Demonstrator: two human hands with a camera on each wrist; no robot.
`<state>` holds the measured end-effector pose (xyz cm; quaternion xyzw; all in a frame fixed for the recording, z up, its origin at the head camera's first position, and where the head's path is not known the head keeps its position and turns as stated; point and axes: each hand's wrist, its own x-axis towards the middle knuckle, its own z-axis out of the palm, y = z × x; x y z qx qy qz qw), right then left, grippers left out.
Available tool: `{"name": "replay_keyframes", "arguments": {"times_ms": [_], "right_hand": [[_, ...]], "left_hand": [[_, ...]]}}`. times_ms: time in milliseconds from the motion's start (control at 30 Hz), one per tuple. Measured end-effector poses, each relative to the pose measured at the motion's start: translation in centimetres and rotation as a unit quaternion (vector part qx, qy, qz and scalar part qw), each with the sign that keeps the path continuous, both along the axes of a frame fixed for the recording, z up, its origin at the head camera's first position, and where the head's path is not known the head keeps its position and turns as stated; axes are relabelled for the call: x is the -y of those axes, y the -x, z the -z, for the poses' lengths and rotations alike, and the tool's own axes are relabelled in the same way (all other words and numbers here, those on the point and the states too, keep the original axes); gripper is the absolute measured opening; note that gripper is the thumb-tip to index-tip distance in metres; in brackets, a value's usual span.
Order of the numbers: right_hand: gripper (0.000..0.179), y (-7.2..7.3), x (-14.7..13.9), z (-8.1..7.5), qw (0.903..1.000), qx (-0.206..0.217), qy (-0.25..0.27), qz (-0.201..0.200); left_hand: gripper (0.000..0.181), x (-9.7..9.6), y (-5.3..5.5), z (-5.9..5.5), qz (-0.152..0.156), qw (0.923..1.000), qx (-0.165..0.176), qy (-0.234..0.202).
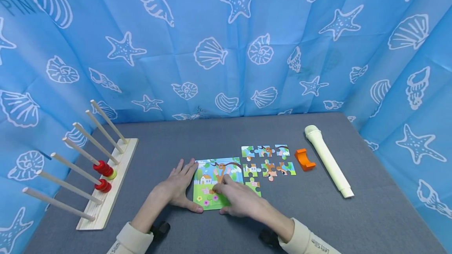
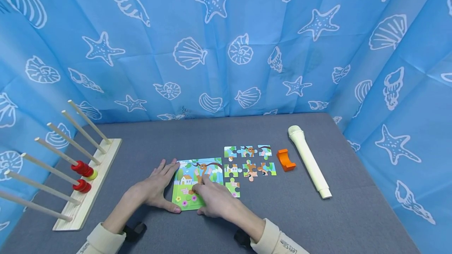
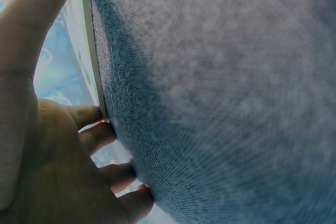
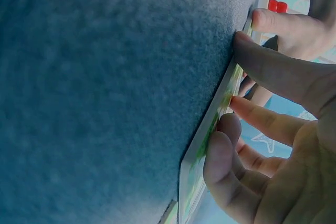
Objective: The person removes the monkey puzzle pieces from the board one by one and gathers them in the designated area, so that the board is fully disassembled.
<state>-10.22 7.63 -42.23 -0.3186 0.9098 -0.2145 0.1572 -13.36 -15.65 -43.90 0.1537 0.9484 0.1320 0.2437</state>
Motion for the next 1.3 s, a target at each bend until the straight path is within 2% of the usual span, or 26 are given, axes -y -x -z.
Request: {"name": "replay_keyframes", "arguments": {"times_ms": [333, 700, 933, 1067, 1300], "right_hand": [[0.056, -0.01, 0.00, 0.19, 1.0000, -0.006, 0.003, 0.004], [0.058, -0.01, 0.03, 0.15, 0.9995, 0.019, 0.011, 0.023], [0.056, 0.08, -0.37, 0.10, 0.9989, 0.027, 0.033, 0.018], [0.048, 0.07, -0.52, 0.10, 0.9986, 0.028, 0.044, 0.013], [0.048, 0.16, -0.47, 0.11, 0.9993, 0.014, 0.035, 0.004]], "left_hand": [[0.141, 0.05, 0.01, 0.05, 0.001, 1.0000, -0.002, 0.000], [0.141, 0.02, -0.18, 0.07, -0.002, 0.9999, -0.010, -0.002], [0.141, 0.03, -0.07, 0.04, -0.001, 1.0000, -0.004, 0.000], [0.141, 0.00, -0.14, 0.04, -0.002, 1.0000, -0.006, 0.000], [0.141, -0.01, -0.12, 0.07, -0.002, 1.0000, -0.006, 0.001]]}}
